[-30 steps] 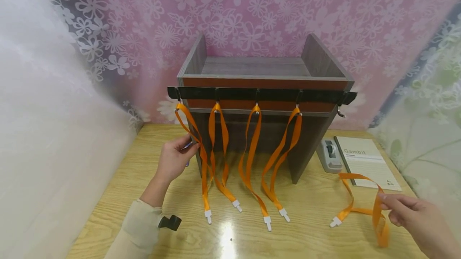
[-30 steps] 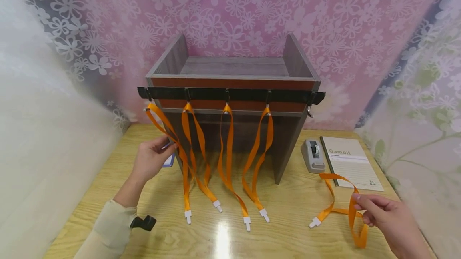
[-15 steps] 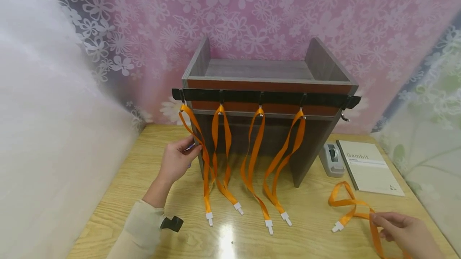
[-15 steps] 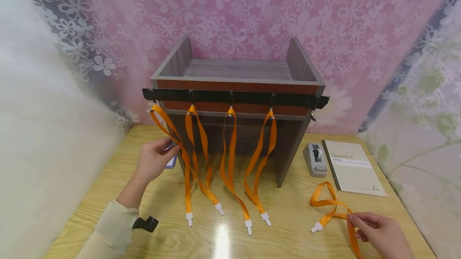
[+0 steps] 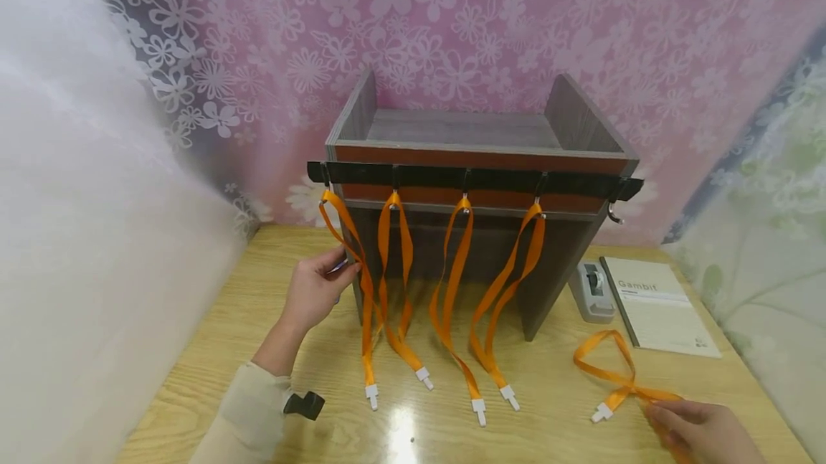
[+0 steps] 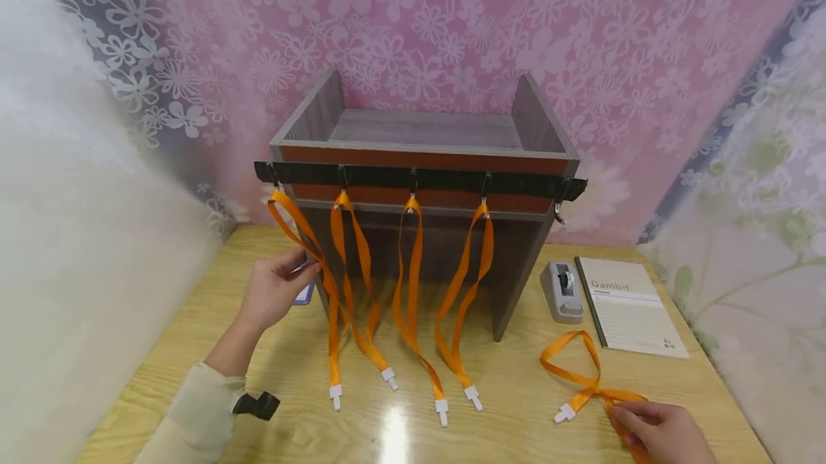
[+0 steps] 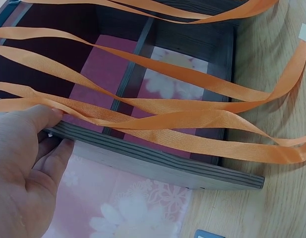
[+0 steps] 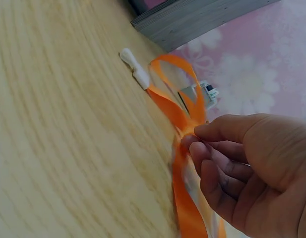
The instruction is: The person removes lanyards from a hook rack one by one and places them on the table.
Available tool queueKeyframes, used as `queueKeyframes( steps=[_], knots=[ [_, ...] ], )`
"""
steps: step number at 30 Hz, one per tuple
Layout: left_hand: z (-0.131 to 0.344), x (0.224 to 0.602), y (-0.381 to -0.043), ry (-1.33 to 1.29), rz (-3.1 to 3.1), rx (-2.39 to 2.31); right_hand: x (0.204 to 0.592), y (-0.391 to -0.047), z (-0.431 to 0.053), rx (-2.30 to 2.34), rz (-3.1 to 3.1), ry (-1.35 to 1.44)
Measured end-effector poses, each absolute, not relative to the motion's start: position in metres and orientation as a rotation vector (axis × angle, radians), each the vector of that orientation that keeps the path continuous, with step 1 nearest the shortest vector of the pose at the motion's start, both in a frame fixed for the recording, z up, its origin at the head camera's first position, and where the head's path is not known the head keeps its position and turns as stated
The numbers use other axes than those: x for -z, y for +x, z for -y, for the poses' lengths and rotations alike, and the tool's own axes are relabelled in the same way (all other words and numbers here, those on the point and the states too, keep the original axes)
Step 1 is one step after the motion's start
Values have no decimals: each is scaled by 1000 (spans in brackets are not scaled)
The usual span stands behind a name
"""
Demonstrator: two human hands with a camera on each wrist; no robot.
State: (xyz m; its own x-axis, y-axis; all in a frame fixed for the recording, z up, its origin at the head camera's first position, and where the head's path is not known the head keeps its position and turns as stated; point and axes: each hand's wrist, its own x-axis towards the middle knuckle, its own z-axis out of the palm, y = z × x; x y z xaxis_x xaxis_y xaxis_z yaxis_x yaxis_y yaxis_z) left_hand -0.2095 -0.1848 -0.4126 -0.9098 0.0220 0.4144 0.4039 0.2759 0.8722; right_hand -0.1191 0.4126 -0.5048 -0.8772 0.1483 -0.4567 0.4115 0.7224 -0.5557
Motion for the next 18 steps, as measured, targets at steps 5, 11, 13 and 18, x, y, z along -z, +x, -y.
queueKeyframes(
  steps=[5,11,13,18],
  knots=[
    [186,413,-207,-358,2258,1683,515,-121,-413,1048,-2494,464],
    [187,412,-207,-333,2267,1691,508,-129,-418,981,-2528,399],
    [187,412,-207,-338,2272,1688,503,-132,-419,983,-2535,393],
    [187,411,-206,-354,2270,1699,486,-134,-419,1092,-2537,387]
  ],
)
